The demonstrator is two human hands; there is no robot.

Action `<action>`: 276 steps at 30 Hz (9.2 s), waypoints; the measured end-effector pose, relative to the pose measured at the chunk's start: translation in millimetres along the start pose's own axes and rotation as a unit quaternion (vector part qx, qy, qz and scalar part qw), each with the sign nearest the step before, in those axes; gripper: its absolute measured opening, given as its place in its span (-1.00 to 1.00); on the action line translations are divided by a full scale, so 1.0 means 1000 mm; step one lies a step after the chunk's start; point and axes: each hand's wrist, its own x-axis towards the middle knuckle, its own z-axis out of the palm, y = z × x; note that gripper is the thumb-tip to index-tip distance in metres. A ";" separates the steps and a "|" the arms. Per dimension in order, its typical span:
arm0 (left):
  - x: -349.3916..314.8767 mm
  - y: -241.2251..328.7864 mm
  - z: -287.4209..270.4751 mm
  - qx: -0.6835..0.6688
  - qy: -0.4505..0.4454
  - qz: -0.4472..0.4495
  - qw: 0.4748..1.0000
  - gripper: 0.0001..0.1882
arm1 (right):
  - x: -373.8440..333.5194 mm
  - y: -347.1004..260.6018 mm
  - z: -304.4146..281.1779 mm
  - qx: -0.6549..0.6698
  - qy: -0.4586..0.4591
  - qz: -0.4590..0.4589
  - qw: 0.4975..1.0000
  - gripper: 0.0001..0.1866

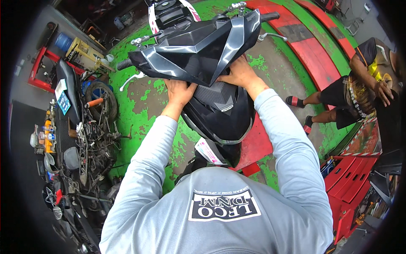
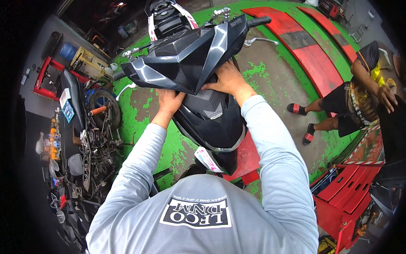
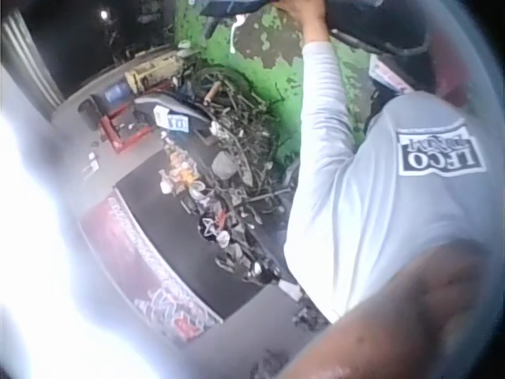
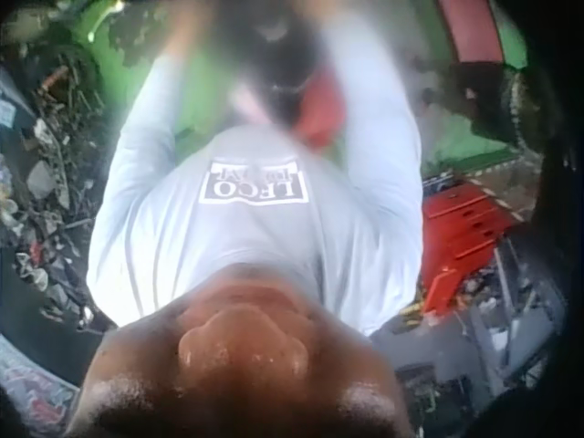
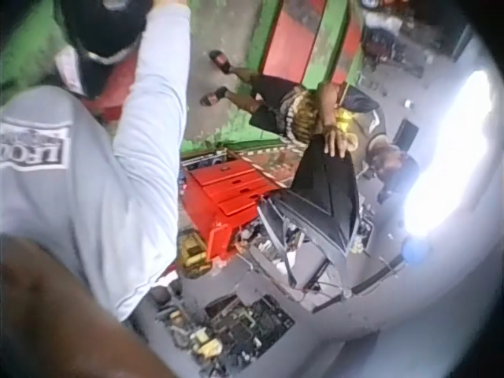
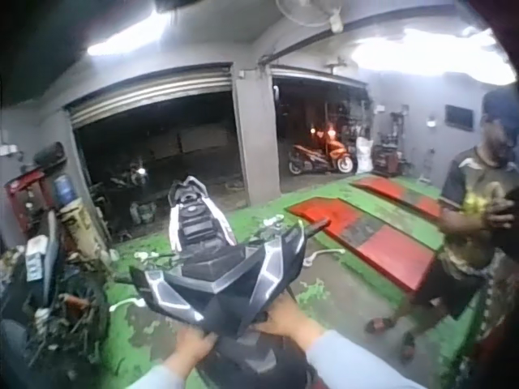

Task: The person cleans the internal components of a scooter's front fairing with a cloth, then installs the fairing onto the scooter's frame. They secure the fairing using a socket wrench and tighten the bolts while another person assists by holding the scooter seat.

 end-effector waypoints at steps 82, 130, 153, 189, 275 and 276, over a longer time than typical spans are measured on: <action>-0.445 -0.415 -0.069 -0.193 -0.203 -0.489 0.826 -0.02 | 0.032 -0.283 0.124 -0.199 -0.052 0.392 0.897 0.11; -0.075 -1.058 -0.390 0.145 0.376 -0.430 0.808 -0.68 | 0.252 -0.339 0.315 -0.441 0.191 0.229 0.847 0.06; 0.095 -1.232 -0.505 -0.032 -0.161 -0.383 0.909 -0.69 | 0.457 -0.375 0.469 -0.342 0.102 0.195 0.913 0.04; 0.086 -1.267 -0.500 -0.279 -0.083 -0.408 0.865 -0.70 | 0.515 -0.344 0.509 -0.320 0.028 0.203 0.925 0.02; -0.034 -0.071 -0.057 -0.472 -0.202 0.025 0.858 -0.81 | -0.024 -0.243 0.169 0.149 0.283 0.300 0.899 -0.49; -0.036 -0.085 -0.046 -0.407 -0.150 0.070 0.898 -0.76 | -0.025 -0.242 0.165 0.221 0.313 0.304 0.872 -0.54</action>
